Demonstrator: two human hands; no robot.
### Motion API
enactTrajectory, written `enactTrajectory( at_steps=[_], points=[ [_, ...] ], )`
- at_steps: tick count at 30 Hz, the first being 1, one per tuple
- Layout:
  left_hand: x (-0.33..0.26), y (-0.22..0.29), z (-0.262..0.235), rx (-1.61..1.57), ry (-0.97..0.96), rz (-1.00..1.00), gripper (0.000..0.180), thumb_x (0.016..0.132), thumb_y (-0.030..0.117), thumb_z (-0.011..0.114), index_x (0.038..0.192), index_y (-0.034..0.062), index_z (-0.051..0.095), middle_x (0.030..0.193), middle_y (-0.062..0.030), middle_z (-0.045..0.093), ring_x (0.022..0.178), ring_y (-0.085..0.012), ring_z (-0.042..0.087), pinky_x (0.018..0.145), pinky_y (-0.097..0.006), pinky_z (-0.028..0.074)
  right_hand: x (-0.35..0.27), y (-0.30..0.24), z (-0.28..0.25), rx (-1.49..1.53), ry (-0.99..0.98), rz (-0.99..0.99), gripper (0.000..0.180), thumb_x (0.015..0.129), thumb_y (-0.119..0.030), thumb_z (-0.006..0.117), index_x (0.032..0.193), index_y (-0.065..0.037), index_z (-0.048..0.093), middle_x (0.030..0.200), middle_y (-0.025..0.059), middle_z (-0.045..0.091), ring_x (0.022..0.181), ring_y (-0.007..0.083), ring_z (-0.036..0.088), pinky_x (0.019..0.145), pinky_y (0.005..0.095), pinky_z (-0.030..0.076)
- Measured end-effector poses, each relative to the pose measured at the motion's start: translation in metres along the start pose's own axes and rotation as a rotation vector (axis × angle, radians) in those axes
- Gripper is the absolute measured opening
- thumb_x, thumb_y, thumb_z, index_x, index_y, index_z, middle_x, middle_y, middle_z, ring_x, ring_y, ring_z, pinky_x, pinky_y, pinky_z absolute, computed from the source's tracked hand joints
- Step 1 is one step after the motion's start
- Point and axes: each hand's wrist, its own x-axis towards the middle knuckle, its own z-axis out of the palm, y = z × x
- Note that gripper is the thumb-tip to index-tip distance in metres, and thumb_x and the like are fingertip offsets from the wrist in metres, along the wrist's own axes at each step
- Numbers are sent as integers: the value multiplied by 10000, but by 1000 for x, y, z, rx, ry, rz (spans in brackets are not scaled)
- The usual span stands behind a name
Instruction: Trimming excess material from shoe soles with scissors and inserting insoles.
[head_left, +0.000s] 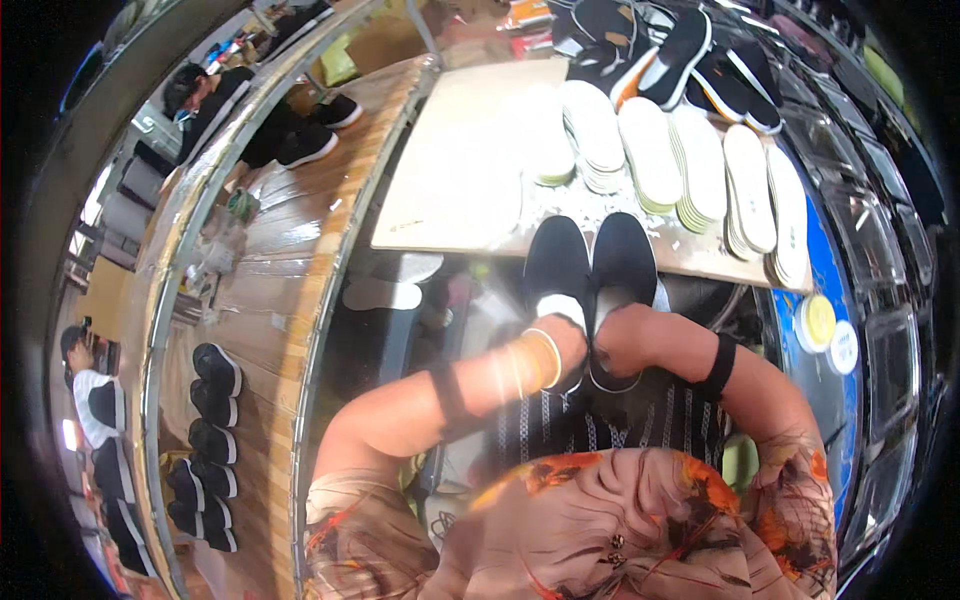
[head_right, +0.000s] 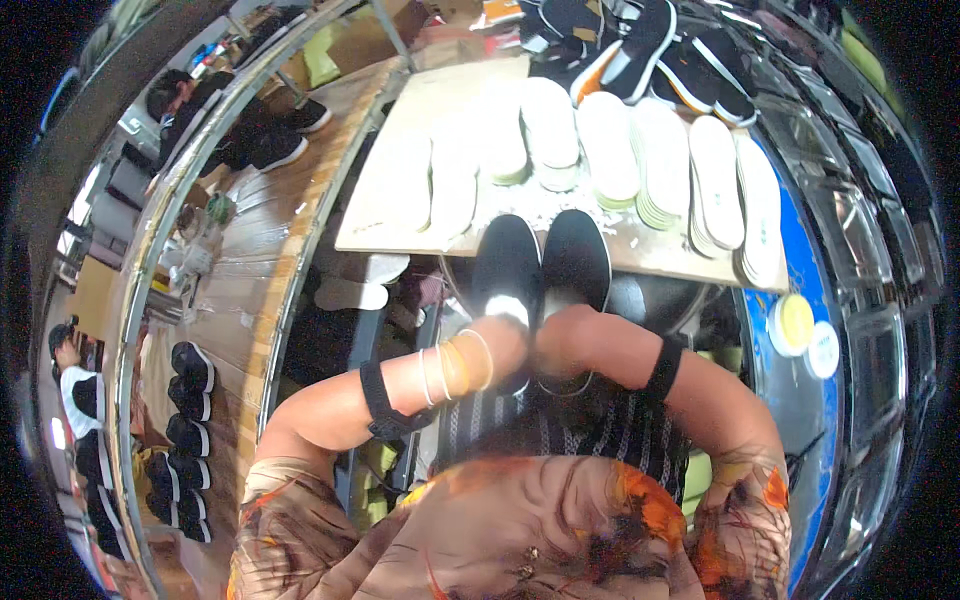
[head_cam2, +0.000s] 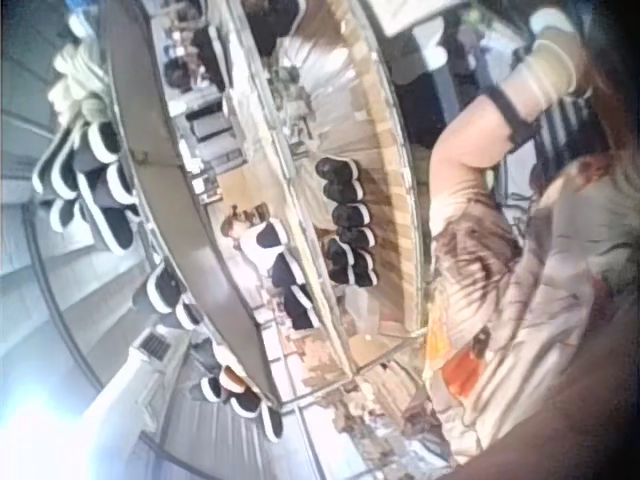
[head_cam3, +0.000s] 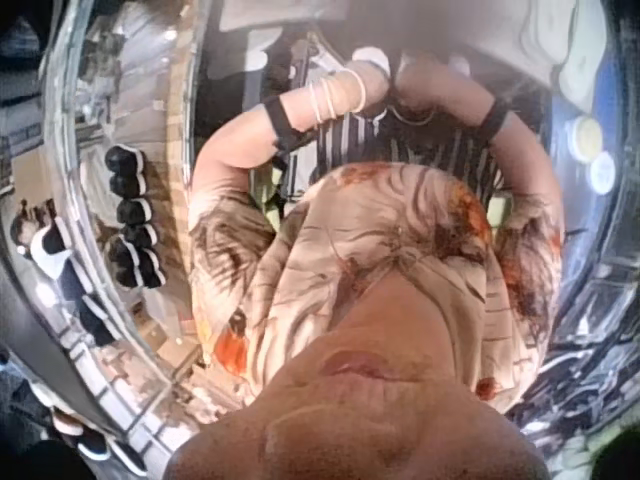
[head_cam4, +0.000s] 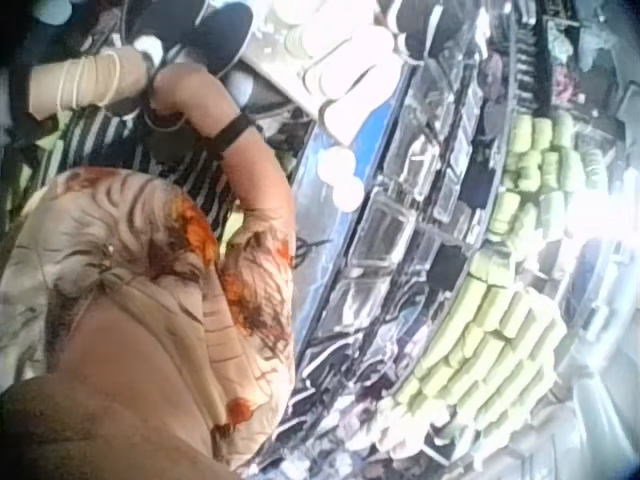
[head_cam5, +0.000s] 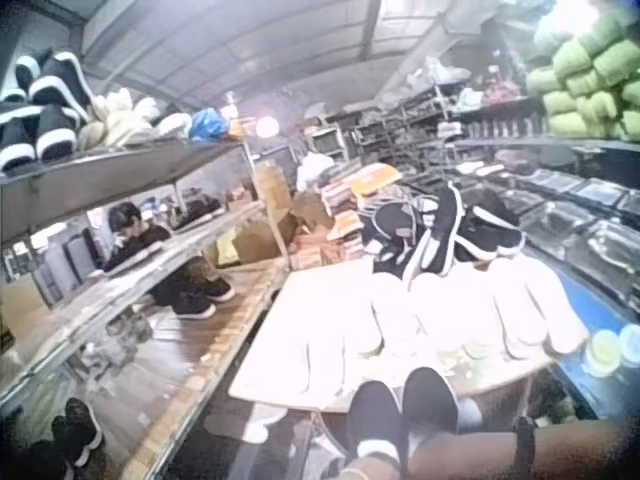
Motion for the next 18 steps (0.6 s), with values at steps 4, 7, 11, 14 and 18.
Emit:
enactTrajectory(
  at_steps=[4, 7, 11, 14, 18],
  points=[
    [1, -1, -1, -147, 13, -196, 162, 785, 142, 578, 846, 103, 723, 902, -96, 692, 852, -239, 662, 730, -358, 523, 5, 7, 0, -84, 9, -111, 299, 753, -309, 565, 907, -91, 699, 952, 117, 676, 883, 271, 653, 776, 368, 509],
    [1, -11, -20, -163, -94, -64, 132, 727, 136, 612, 796, 74, 707, 861, -125, 679, 794, -264, 660, 687, -330, 526, 9, 8, 14, 36, 50, -25, 251, 614, -279, 656, 756, -79, 707, 777, 136, 672, 767, 304, 653, 679, 397, 499],
    [10, -30, -44, -1156, -329, -242, 400, 758, 260, 651, 1028, -11, 530, 930, -122, 615, 804, -248, 651, 629, -313, 549, 11, 17, 30, 125, 78, -37, 272, 699, -302, 619, 851, -89, 695, 868, 109, 676, 838, 274, 649, 728, 375, 506],
    [22, -31, -41, -984, -46, -374, 450, 777, 301, 656, 1003, -66, 525, 927, -209, 614, 771, -316, 645, 609, -367, 532, -6, 19, 36, 286, 385, -192, 176, 717, -256, 588, 740, -90, 640, 730, 146, 626, 731, 331, 618, 659, 432, 485],
    [17, -18, -10, -838, 403, -437, 315, 796, 232, 596, 886, -68, 555, 832, -296, 576, 772, -425, 595, 668, -462, 468, -44, 14, 27, 359, 779, -367, 168, 686, -131, 664, 814, -44, 599, 754, 139, 593, 737, 313, 578, 686, 397, 438]
  ],
)
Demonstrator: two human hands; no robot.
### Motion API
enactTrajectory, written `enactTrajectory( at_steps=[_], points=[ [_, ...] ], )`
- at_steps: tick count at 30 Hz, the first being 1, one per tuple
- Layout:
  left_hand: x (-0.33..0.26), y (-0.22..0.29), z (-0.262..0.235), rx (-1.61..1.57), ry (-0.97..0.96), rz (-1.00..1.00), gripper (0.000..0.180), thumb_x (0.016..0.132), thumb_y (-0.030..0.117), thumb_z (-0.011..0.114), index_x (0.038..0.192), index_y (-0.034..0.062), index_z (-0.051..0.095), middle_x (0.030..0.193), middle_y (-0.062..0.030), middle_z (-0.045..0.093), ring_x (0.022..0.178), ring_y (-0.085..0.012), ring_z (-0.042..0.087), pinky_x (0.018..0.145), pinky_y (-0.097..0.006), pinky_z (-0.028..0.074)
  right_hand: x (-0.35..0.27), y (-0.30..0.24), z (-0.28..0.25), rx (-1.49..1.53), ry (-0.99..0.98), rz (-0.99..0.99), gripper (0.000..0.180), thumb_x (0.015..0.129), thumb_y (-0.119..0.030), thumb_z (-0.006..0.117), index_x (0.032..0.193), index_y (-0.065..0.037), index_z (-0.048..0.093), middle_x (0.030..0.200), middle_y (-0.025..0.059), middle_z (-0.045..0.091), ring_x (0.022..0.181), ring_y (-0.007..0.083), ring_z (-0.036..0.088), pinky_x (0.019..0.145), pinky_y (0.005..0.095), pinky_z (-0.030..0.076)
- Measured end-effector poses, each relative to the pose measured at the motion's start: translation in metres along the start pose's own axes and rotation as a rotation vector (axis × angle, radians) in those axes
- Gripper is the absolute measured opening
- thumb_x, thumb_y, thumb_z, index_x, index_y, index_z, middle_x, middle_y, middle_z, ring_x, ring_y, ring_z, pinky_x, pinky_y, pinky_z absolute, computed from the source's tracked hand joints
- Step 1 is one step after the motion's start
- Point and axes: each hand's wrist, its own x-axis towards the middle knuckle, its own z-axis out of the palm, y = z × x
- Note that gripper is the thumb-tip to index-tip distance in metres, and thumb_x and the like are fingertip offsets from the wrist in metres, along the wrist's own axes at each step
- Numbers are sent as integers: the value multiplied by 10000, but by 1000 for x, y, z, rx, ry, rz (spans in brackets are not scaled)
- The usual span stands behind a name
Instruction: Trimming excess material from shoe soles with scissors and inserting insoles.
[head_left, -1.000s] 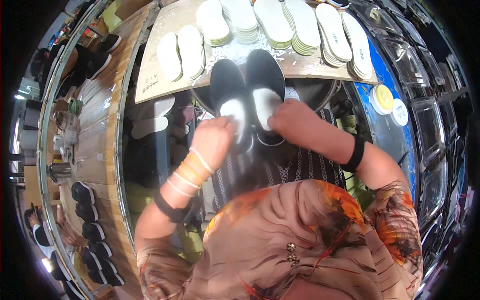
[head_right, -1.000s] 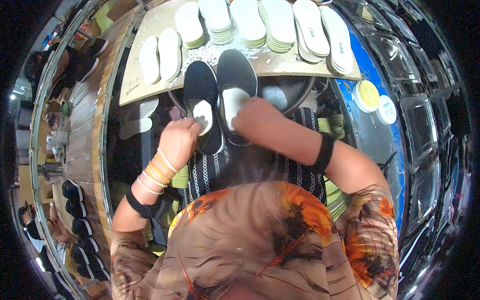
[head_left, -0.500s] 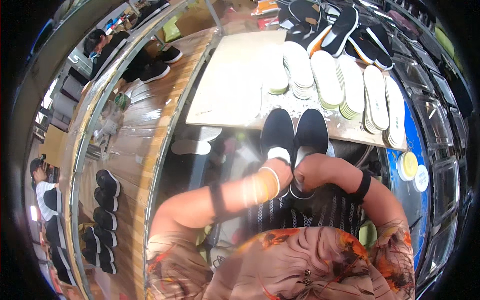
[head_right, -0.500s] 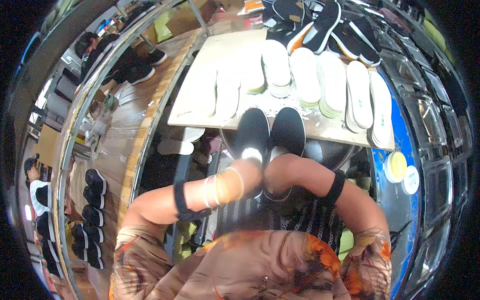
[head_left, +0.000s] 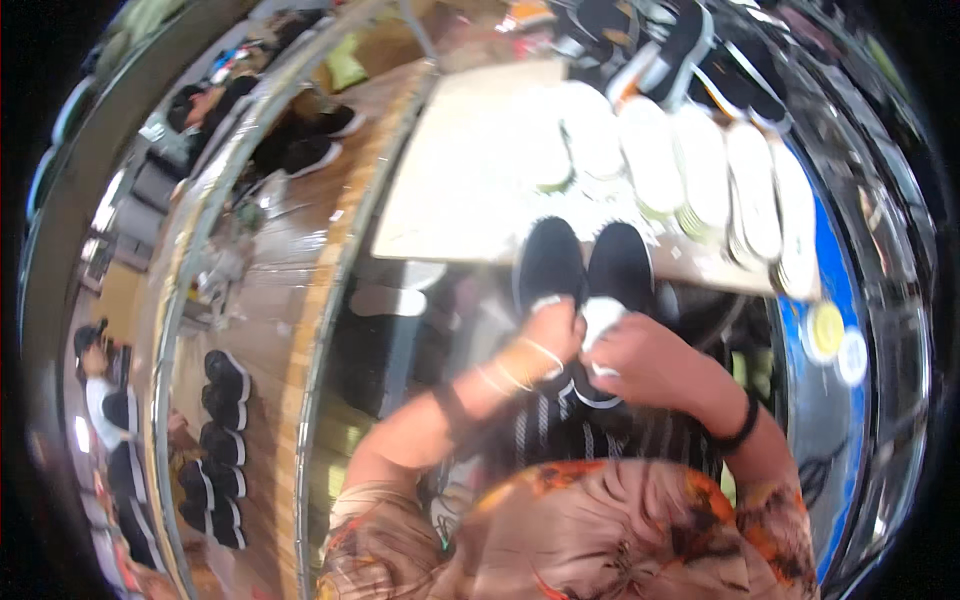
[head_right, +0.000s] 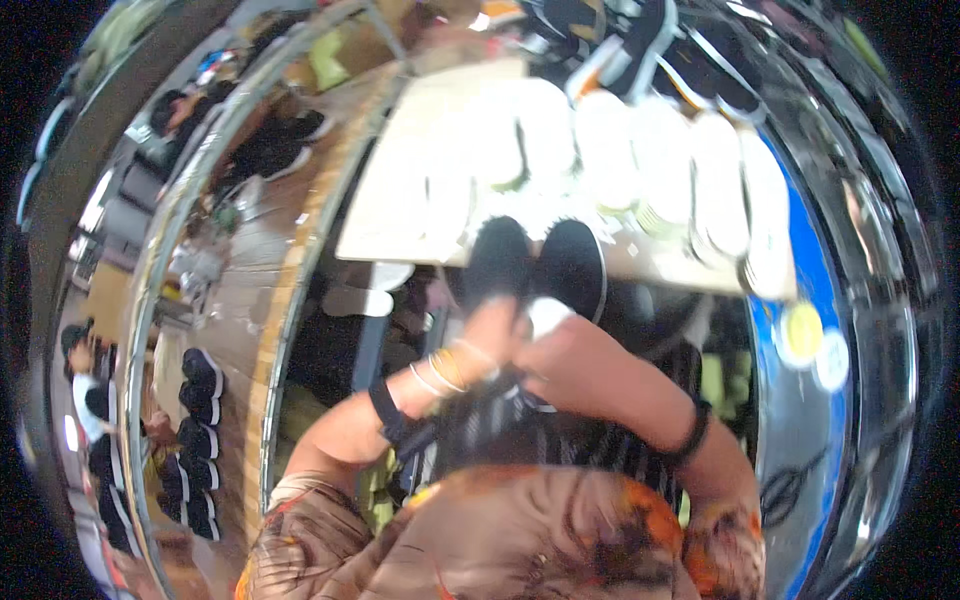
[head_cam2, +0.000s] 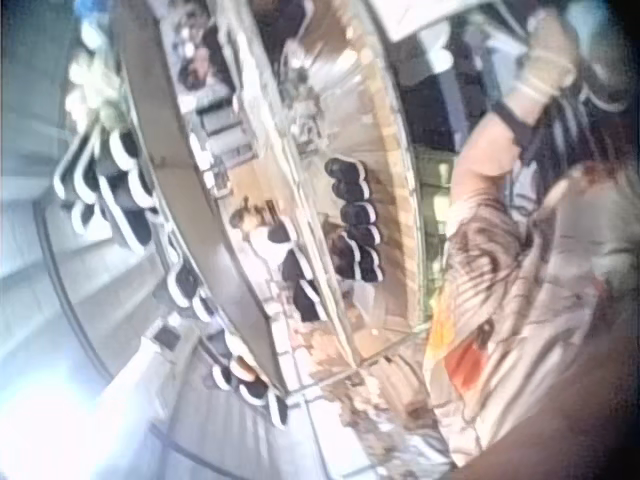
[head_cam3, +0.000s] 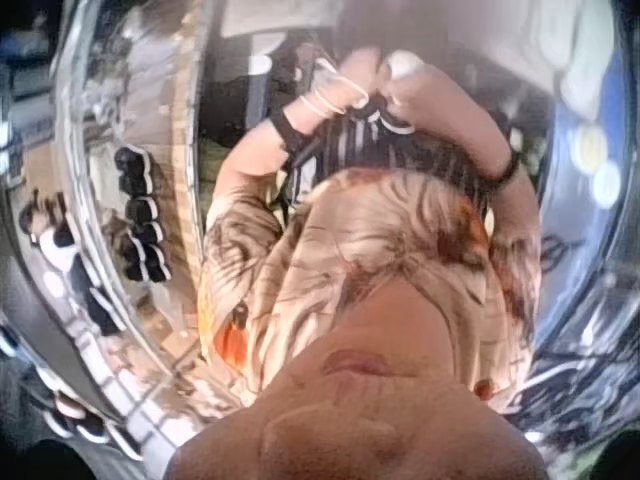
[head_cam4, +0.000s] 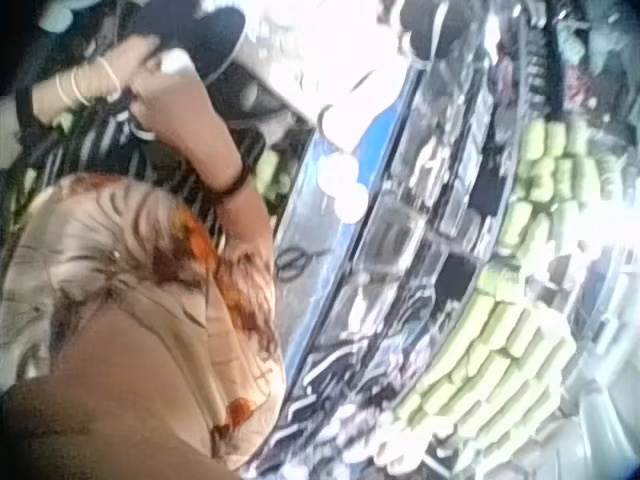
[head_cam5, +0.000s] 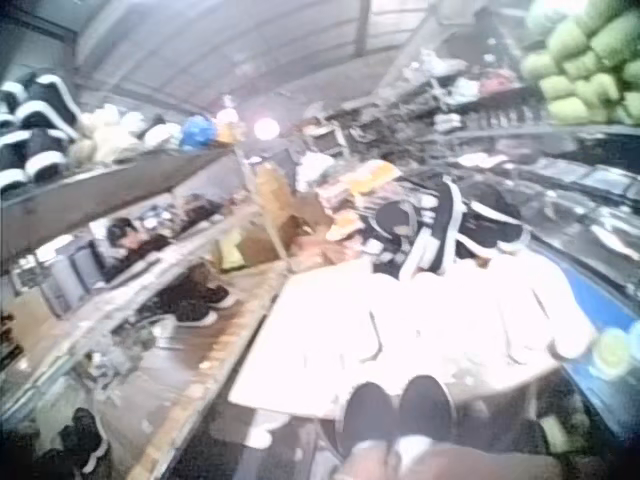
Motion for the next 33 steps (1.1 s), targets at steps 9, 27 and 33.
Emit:
enactTrajectory(
  at_steps=[9, 27, 33],
  points=[
    [-96, -127, -150, -95, 549, -220, 318, 818, 216, 563, 1006, -39, 588, 843, -232, 608, 767, -361, 586, 706, -406, 470, -39, 16, -46, 133, 50, 663, 245, 737, -161, 660, 949, -37, 653, 875, 151, 646, 846, 325, 618, 722, 384, 491],
    [97, -100, -177, -2, -104, 117, 231, 791, 117, 623, 992, 4, 621, 929, -183, 642, 815, -346, 621, 740, -380, 498, 45, 274, -352, -594, 819, 1041, 597, 732, -345, 674, 1201, -12, 515, 1137, 218, 592, 1071, 351, 565, 898, 406, 450],
    [97, -41, -139, -114, -255, 119, 250, 821, 59, 633, 1053, -25, 591, 902, -156, 657, 805, -249, 659, 731, -313, 509, 86, 336, -374, -771, 487, 928, 627, 713, -402, 658, 1203, -33, 526, 1106, 203, 616, 1038, 355, 590, 874, 411, 468]
  ],
)
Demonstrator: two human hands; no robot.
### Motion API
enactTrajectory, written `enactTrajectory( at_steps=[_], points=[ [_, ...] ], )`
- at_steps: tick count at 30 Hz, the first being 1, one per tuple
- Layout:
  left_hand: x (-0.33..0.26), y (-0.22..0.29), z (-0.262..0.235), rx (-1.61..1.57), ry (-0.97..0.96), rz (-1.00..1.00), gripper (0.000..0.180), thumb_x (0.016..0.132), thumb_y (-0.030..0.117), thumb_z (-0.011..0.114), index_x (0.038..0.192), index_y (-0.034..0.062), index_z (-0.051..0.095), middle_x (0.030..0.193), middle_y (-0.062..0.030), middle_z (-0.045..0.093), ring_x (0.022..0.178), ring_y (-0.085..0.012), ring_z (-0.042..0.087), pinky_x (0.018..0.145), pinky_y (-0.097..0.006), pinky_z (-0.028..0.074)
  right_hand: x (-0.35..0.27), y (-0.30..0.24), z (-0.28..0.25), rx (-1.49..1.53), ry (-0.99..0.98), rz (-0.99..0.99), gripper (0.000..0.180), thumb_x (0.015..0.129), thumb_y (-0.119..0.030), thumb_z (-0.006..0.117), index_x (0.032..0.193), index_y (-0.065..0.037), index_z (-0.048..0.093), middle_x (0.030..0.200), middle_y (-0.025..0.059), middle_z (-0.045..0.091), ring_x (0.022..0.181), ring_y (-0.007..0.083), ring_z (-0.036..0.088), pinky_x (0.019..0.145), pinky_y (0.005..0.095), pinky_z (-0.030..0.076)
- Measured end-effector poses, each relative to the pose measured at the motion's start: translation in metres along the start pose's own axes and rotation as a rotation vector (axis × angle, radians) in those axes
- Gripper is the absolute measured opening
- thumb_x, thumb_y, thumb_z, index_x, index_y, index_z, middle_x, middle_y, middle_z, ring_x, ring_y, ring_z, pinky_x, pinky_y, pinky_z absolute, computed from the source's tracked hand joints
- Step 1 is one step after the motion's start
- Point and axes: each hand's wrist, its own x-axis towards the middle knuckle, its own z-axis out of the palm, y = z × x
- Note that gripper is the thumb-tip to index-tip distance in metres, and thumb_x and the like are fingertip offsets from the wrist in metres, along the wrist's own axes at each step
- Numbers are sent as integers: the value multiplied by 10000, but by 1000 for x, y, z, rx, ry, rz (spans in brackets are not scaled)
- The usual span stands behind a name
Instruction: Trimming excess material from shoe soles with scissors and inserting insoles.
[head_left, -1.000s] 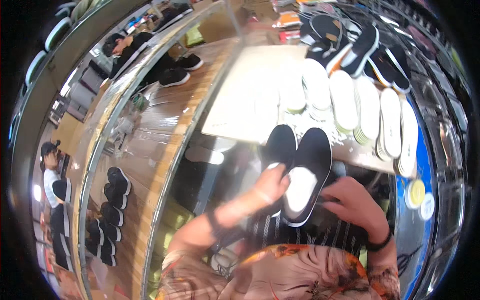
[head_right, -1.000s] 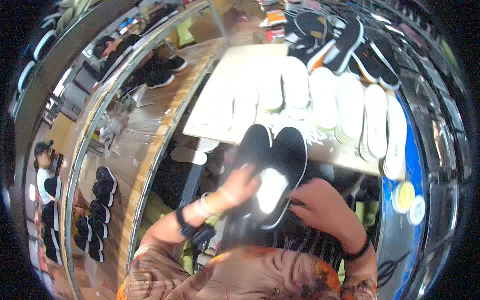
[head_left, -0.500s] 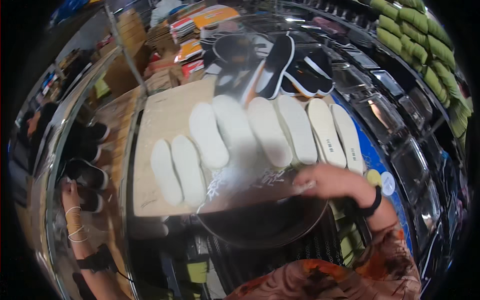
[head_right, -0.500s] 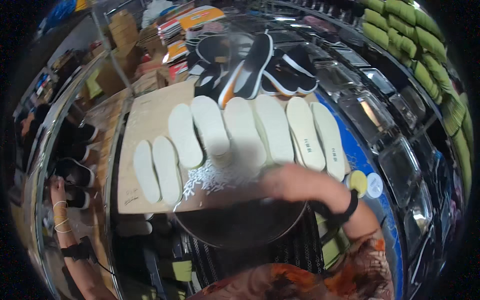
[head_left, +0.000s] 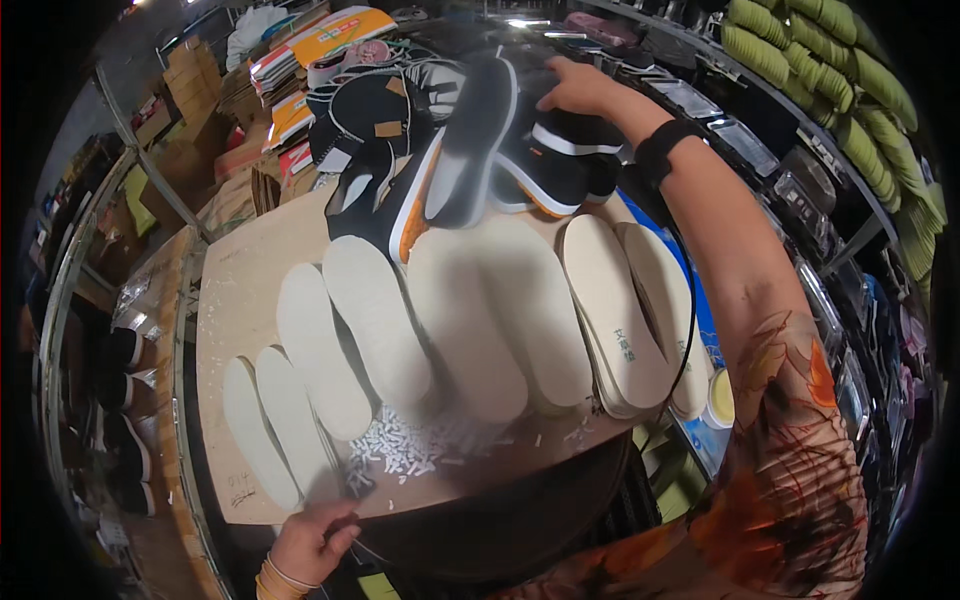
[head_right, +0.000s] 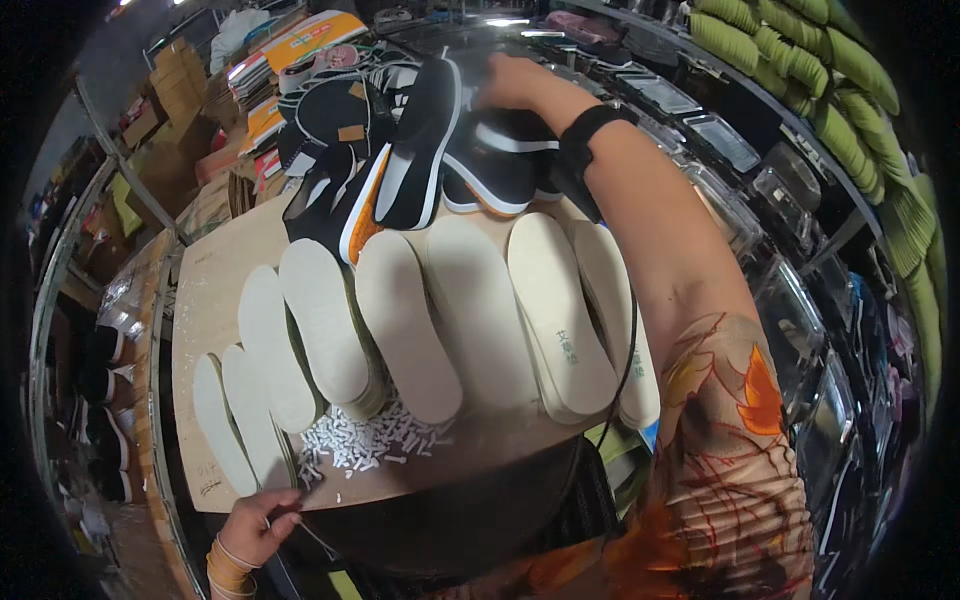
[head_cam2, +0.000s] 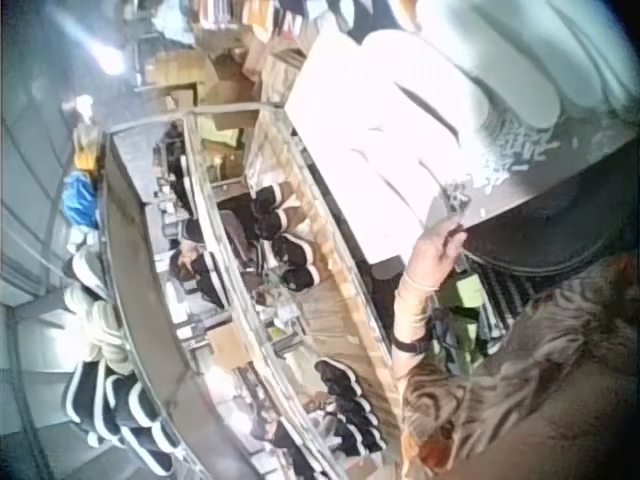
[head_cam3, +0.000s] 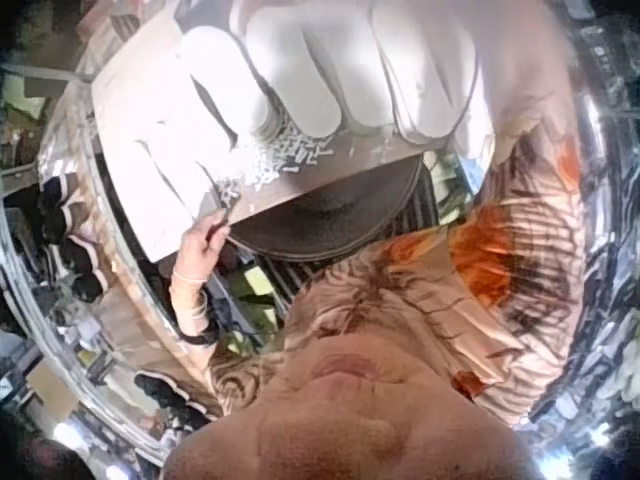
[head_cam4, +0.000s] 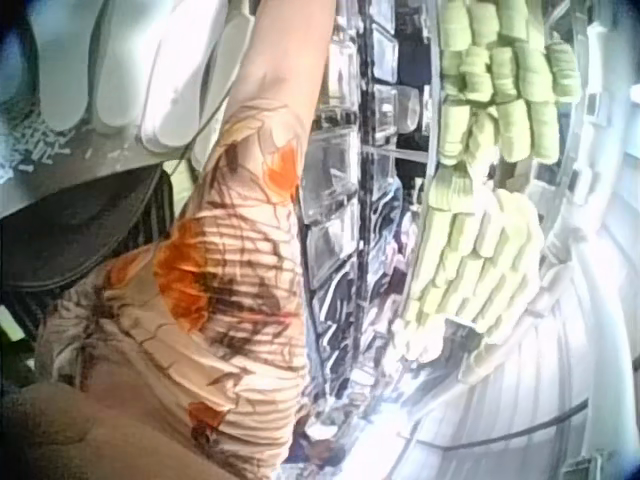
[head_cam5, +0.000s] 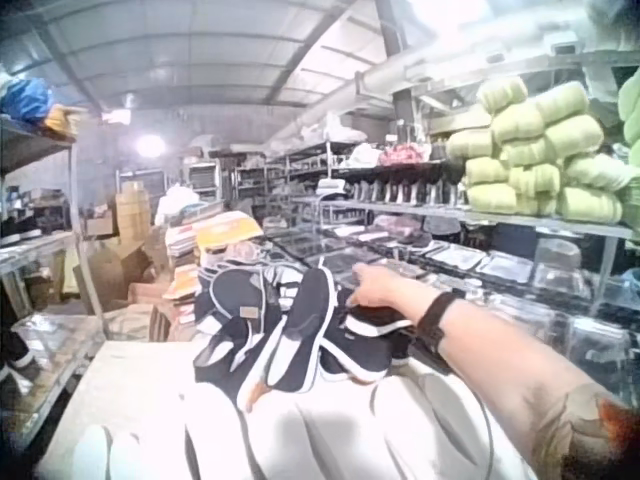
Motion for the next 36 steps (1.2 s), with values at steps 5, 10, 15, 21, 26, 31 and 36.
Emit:
enactTrajectory(
  at_steps=[5, 10, 15, 21, 26, 31, 36],
  points=[
    [23, -8, 1, 53, 46, -55, 270, 809, 108, 645, 1049, -6, 597, 915, -193, 640, 803, -323, 648, 707, -354, 515, -25, -53, 1, -206, 109, -432, 253, 744, -206, 597, 975, -108, 630, 876, 158, 657, 874, 332, 633, 736, 441, 499],
    [30, -18, 13, 122, 55, -32, 273, 803, 109, 641, 1049, -1, 595, 940, -196, 637, 837, -345, 638, 727, -366, 513, -47, -106, 51, -270, -54, -604, 145, 825, -109, 519, 921, -60, 617, 807, 153, 650, 821, 322, 649, 675, 429, 515],
    [2, -25, 17, 146, 104, -52, 292, 795, 97, 636, 1074, 24, 590, 966, -192, 634, 865, -370, 621, 743, -386, 508, -43, -102, 78, -263, -443, -297, 246, 750, -133, 575, 955, -70, 697, 1025, 173, 650, 961, 305, 631, 800, 402, 506],
    [-43, -31, 12, 211, 190, -72, 286, 791, 78, 618, 1069, 30, 577, 954, -193, 632, 870, -380, 612, 722, -413, 502, -30, -66, 1, 36, -48, -242, 227, 723, -288, 645, 814, -91, 713, 918, 116, 675, 867, 289, 636, 768, 383, 503],
    [-63, -18, 20, 157, 286, -61, 249, 803, 80, 616, 1040, 10, 590, 908, -200, 627, 812, -381, 614, 707, -399, 498, -61, -50, -85, 530, 258, -78, 205, 724, -218, 698, 706, -40, 596, 636, -7, 562, 598, 73, 508, 611, 240, 423],
    [-59, 18, 52, -554, 377, 9, 395, 913, 153, 536, 1276, 21, 455, 1029, -105, 610, 891, -181, 607, 751, -277, 495, -180, -104, -129, 375, 378, -528, 146, 665, -180, 668, 704, -47, 621, 663, 66, 593, 634, 197, 578, 612, 327, 463],
    [-73, 42, 121, -1342, 360, 194, 500, 947, 423, 453, 1317, 87, 437, 1278, -141, 494, 1206, -284, 464, 1016, -407, 372, -361, -190, -82, 417, 208, -1109, 89, 616, -126, 612, 584, -72, 550, 606, 85, 562, 612, 255, 552, 642, 355, 432]
  ],
)
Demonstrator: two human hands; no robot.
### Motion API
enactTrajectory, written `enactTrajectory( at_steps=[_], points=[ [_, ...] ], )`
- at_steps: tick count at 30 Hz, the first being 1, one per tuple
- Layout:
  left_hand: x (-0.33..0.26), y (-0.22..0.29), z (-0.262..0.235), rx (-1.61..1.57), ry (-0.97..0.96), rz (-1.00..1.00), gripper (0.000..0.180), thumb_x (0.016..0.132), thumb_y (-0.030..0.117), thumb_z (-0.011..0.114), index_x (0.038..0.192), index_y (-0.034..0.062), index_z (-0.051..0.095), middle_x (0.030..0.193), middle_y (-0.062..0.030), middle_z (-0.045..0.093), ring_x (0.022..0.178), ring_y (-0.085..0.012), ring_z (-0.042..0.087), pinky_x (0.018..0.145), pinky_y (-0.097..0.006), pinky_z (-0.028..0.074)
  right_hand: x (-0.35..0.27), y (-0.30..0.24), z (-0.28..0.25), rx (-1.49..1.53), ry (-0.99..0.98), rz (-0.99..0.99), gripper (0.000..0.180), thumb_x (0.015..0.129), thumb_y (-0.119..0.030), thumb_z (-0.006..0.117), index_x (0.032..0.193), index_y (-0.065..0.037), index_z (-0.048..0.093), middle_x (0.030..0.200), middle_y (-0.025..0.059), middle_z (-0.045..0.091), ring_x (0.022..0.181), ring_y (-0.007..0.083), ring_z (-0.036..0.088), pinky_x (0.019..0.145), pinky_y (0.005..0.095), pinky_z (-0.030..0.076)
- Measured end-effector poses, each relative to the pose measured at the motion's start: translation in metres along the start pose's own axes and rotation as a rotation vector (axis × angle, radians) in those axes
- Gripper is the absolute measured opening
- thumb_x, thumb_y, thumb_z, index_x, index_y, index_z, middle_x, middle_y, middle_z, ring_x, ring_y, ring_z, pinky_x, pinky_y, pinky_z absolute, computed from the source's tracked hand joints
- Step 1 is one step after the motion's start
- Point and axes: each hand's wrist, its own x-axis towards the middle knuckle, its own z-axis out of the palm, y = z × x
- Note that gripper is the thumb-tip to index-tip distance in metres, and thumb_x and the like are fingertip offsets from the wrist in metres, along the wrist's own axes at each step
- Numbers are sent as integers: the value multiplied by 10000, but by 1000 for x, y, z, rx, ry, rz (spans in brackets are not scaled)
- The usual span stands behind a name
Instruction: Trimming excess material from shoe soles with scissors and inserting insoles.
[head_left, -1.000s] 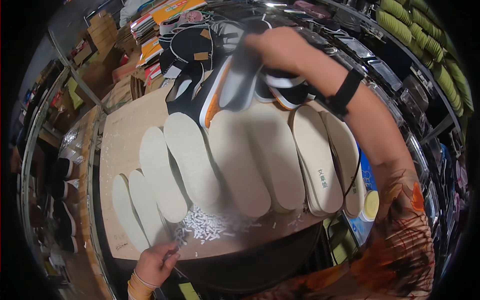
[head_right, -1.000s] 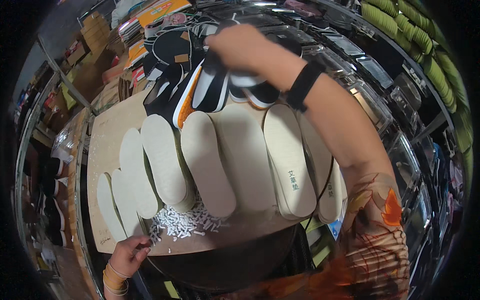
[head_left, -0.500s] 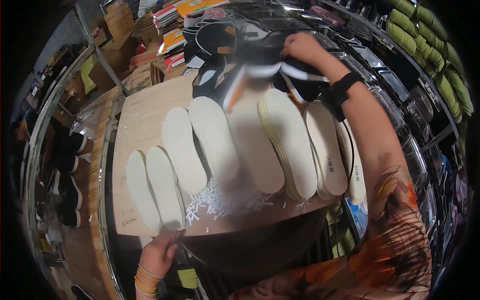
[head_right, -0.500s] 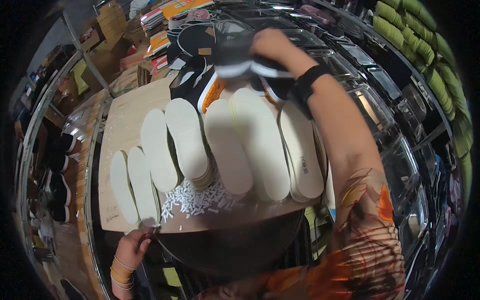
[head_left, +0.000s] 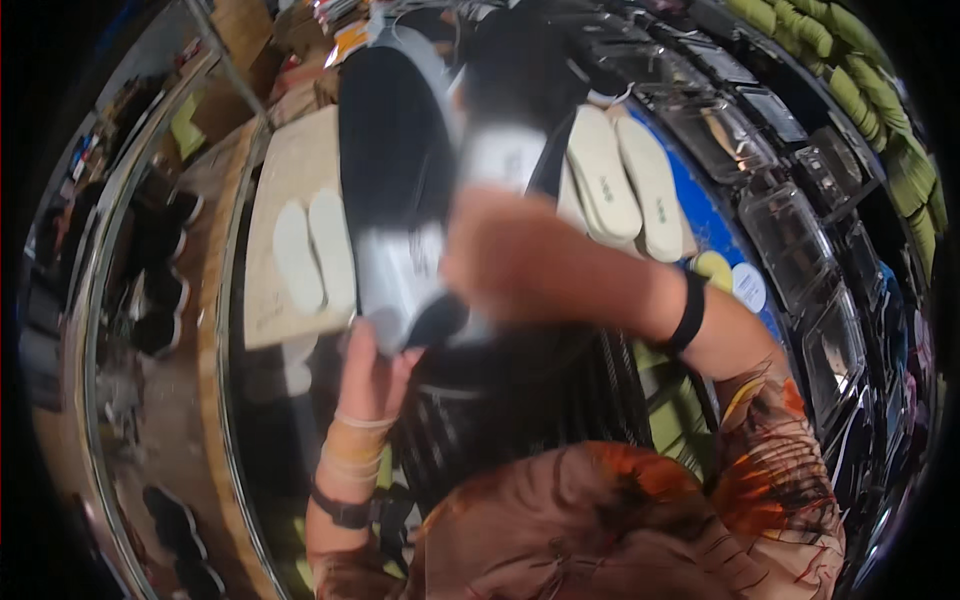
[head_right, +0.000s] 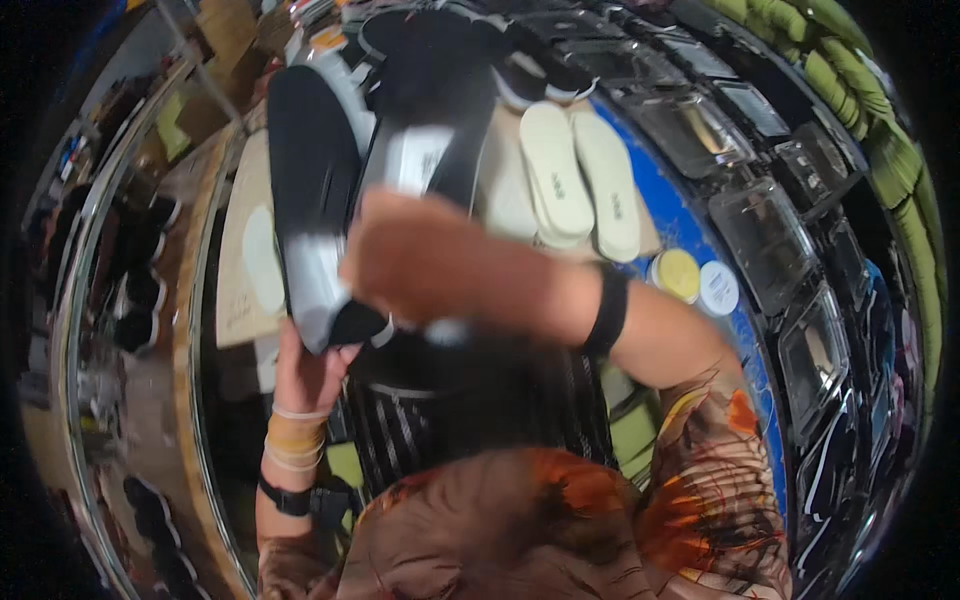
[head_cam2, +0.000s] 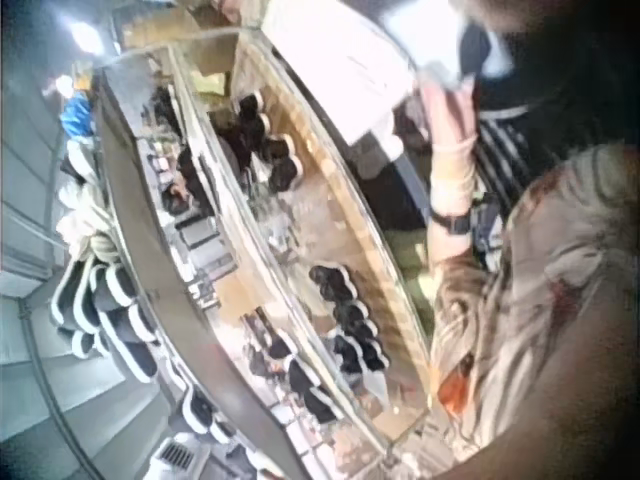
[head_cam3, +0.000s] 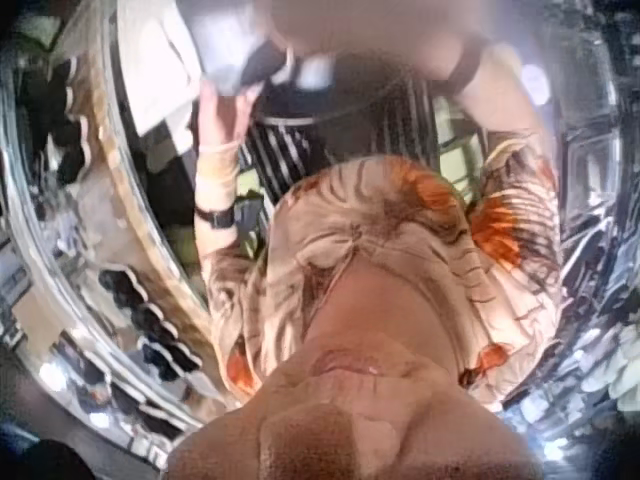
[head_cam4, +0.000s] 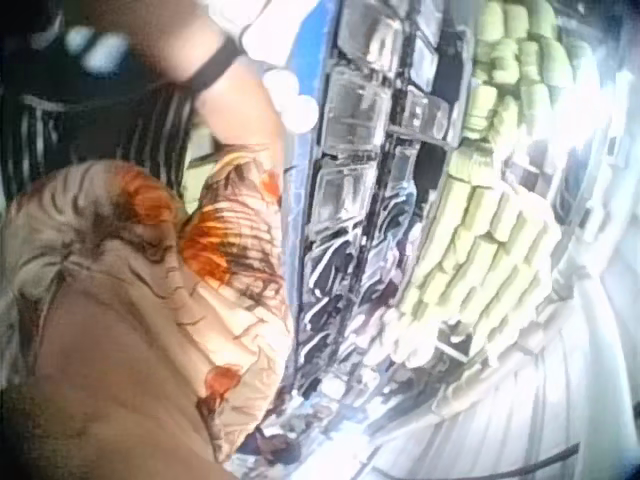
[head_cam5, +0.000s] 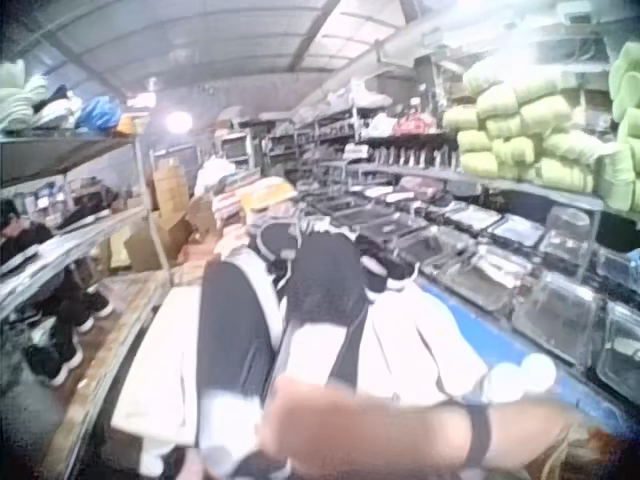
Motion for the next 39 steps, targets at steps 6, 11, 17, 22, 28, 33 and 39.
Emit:
enactTrajectory(
  at_steps=[6, 11, 17, 22, 28, 33, 39],
  points=[
    [-71, -58, -18, 399, 435, -297, 432, 888, 254, 601, 1228, 4, 508, 1133, -63, 581, 1005, -139, 543, 892, -280, 425, -49, -110, 90, 121, 162, -116, 99, 673, -108, 594, 713, -64, 514, 528, 43, 434, 518, 232, 481, 512, 353, 390],
    [-82, -80, -47, 415, 401, -269, 482, 864, 311, 609, 1187, -36, 520, 1114, -110, 602, 989, -167, 570, 865, -289, 441, -90, -135, 123, 217, -138, 189, 292, 745, -81, 562, 1029, -14, 531, 552, 89, 487, 472, 298, 496, 469, 406, 383],
    [-60, -66, -44, 936, 295, -255, 510, 844, 348, 614, 1138, -65, 560, 1026, -173, 647, 952, -225, 620, 844, -322, 467, -91, -146, 119, 304, -89, 285, 468, 699, -78, 572, 1161, -21, 525, 609, 110, 552, 572, 298, 560, 574, 384, 416],
    [-52, -25, -26, 1687, 393, -19, 529, 852, 484, 548, 1057, 1, 622, 876, -229, 653, 853, -356, 645, 724, -406, 497, -108, -135, 71, 339, -98, 475, 373, 714, -138, 637, 1075, -69, 576, 705, 148, 597, 694, 334, 595, 654, 432, 448],
    [-22, -28, 5, 1642, 24, 2, 638, 800, 586, 559, 974, -25, 613, 764, -236, 638, 781, -412, 620, 681, -467, 488, -305, -121, -49, -440, -469, 1745, 421, 844, -252, 540, 1233, -95, 507, 991, 235, 631, 936, 394, 607, 761, 463, 488],
    [13, -74, 21, 1842, -55, -39, 490, 803, 451, 586, 787, -36, 636, 769, -262, 633, 741, -382, 643, 676, -448, 515, -474, -191, -53, -701, -831, 1938, 289, 911, -167, 379, 1120, -9, 500, 907, 263, 637, 817, 397, 639, 700, 490, 512],
    [10, -80, -7, 1814, -19, 96, 331, 810, 309, 570, 695, 1, 612, 692, -241, 610, 685, -402, 619, 644, -479, 498, -552, -190, -58, -649, -153, 1965, 420, 812, -69, 491, 1223, -8, 427, 806, 179, 637, 663, 305, 622, 611, 396, 501]
  ],
)
